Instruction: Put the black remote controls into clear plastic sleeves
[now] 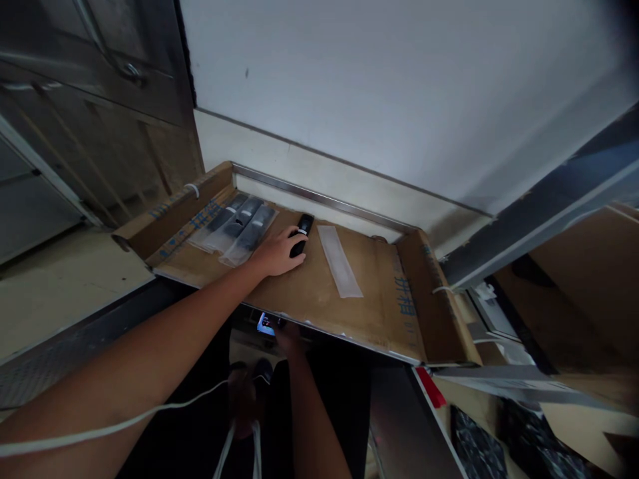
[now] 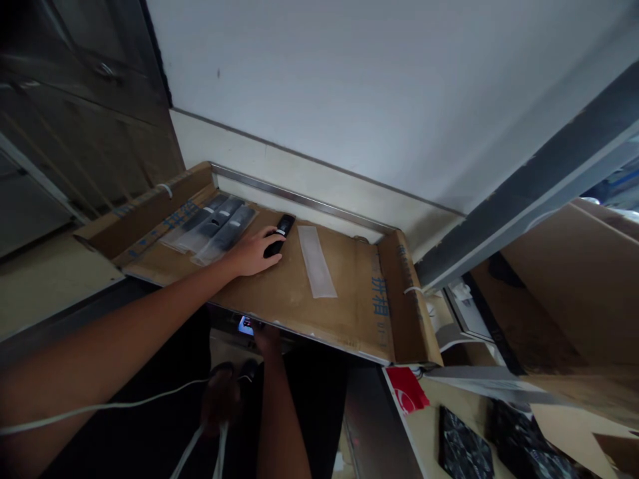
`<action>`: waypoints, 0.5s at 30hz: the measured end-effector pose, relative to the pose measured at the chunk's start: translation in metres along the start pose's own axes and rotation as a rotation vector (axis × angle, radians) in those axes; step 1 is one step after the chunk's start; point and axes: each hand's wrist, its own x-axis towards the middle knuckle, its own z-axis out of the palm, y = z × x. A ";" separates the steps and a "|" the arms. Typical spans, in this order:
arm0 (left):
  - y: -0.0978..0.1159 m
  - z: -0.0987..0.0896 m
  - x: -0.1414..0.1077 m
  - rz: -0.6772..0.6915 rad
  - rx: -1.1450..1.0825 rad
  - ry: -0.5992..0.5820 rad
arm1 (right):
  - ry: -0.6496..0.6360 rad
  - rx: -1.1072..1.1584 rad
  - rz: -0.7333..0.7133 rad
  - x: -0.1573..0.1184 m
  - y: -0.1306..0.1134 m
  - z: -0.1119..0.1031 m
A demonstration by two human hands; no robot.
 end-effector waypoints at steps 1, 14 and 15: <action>0.000 0.000 0.000 0.002 0.002 0.002 | 0.001 -0.008 0.004 -0.002 -0.003 -0.001; 0.000 0.000 0.000 0.007 -0.024 0.010 | -0.042 -0.149 -0.053 -0.020 -0.012 0.001; 0.000 0.000 0.000 0.008 -0.023 0.012 | -0.028 -0.137 -0.061 -0.018 -0.009 0.001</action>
